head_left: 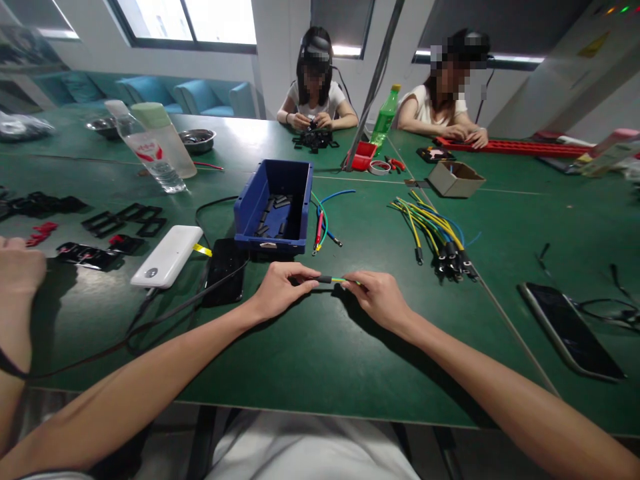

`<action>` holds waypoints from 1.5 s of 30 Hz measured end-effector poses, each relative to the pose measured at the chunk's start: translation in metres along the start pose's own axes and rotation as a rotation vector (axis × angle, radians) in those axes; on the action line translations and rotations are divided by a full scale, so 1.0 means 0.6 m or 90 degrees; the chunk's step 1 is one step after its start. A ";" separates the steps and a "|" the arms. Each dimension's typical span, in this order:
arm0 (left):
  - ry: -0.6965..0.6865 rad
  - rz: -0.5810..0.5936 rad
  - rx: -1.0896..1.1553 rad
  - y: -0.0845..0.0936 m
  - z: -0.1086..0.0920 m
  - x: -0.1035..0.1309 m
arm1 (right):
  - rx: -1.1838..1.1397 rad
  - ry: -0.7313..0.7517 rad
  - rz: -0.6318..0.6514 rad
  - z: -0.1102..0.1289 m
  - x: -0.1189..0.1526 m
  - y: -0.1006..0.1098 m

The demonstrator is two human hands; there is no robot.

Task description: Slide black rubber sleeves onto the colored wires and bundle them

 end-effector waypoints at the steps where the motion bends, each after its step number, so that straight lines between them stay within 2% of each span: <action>1: 0.004 0.001 0.001 0.000 0.001 0.000 | 0.001 -0.004 0.005 0.001 0.000 0.001; 17: 0.117 0.069 0.133 -0.008 0.012 -0.003 | -0.038 -0.001 -0.005 -0.001 0.000 -0.002; 19: 0.142 0.060 0.176 -0.007 0.008 -0.003 | -0.074 -0.011 -0.054 0.002 0.000 0.004; 21: 0.170 0.032 0.227 -0.004 0.002 -0.002 | -0.155 -0.044 -0.153 0.004 -0.002 0.013; 24: 0.203 -0.025 0.294 -0.001 -0.005 -0.002 | -0.418 -0.141 -0.351 0.004 -0.005 0.021; 26: 0.215 -0.056 0.335 -0.004 -0.008 0.000 | -0.622 -0.203 -0.396 0.009 -0.008 0.014; 27: 0.221 -0.062 0.352 -0.007 -0.010 0.001 | -0.703 -0.226 -0.373 0.014 -0.009 0.008; 29: 0.234 -0.050 0.371 -0.016 -0.014 0.006 | -0.797 -0.249 -0.277 0.028 -0.011 -0.009; 32: 0.239 -0.010 0.358 -0.031 -0.023 0.017 | -0.816 -0.257 -0.191 0.050 -0.010 -0.032; 35: 0.217 0.005 0.361 -0.038 -0.028 0.023 | -0.799 -0.254 -0.196 0.057 -0.010 -0.042; 40: 0.181 0.039 0.371 -0.035 -0.024 0.021 | -0.780 -0.256 -0.216 0.044 -0.011 -0.042; 45: 0.177 0.032 0.335 -0.032 -0.026 0.018 | -0.778 -0.259 -0.208 0.040 -0.010 -0.044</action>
Point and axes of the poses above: each hand's wrist, its own x-axis away from the middle knuckle, its own y-axis out of the back of the hand, z = x × y, the point moved 1 cm from there along -x, towards the middle knuckle, and after that the axes turned 14 degrees about -x, right-handed, at the moved point
